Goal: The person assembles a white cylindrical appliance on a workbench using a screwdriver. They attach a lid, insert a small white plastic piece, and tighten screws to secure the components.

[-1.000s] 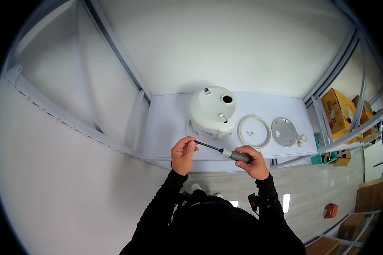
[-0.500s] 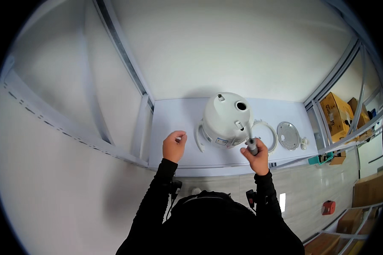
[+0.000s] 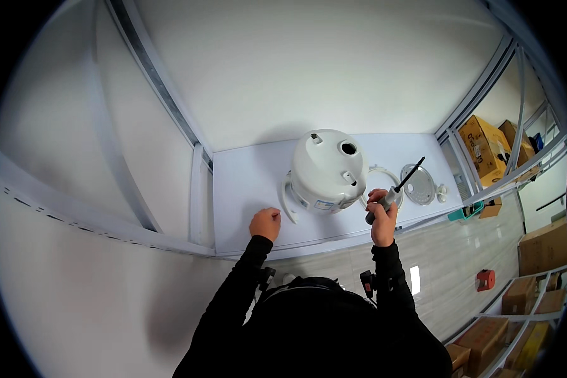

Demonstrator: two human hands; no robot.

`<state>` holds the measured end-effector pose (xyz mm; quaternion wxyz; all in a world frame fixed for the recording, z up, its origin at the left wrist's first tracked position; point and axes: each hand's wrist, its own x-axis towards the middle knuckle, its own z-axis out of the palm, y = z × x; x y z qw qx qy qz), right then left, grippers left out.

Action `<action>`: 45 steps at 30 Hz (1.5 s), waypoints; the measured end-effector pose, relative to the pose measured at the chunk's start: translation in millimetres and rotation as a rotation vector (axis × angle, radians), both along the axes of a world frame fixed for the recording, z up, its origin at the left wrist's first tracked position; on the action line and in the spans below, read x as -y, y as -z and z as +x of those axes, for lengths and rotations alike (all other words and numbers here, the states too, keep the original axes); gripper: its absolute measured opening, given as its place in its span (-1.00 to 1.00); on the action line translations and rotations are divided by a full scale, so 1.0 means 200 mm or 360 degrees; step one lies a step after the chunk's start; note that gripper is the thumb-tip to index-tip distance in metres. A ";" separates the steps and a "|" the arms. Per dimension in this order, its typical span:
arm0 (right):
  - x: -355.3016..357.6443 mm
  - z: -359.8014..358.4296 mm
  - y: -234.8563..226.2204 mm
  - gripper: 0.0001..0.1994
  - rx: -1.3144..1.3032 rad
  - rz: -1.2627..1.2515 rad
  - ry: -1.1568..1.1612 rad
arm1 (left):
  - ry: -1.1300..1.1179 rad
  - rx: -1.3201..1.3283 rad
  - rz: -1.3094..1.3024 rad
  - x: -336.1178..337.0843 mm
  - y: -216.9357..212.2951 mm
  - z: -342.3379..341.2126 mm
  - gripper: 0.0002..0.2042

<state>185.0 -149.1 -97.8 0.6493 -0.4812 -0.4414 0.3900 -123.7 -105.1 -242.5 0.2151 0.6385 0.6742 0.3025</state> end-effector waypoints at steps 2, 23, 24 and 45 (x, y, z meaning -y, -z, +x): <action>0.01 0.00 0.04 -0.89 -0.0003 0.0003 -0.0012 | 0.0011 -0.0084 0.0029 -0.02 0.00 0.01 -0.88; -0.10 0.14 0.18 -0.61 -0.0214 -0.0128 -0.0322 | 0.0298 0.0568 0.0638 0.18 -0.53 0.47 -0.79; -0.11 0.16 0.19 -0.56 -0.0239 -0.0113 -0.0376 | 0.0332 0.0550 0.0662 0.19 -0.54 0.50 -0.78; -0.27 0.43 0.26 -0.57 -0.0020 -0.0253 -0.1049 | -0.0402 0.0880 0.0735 0.28 -0.45 1.11 -0.70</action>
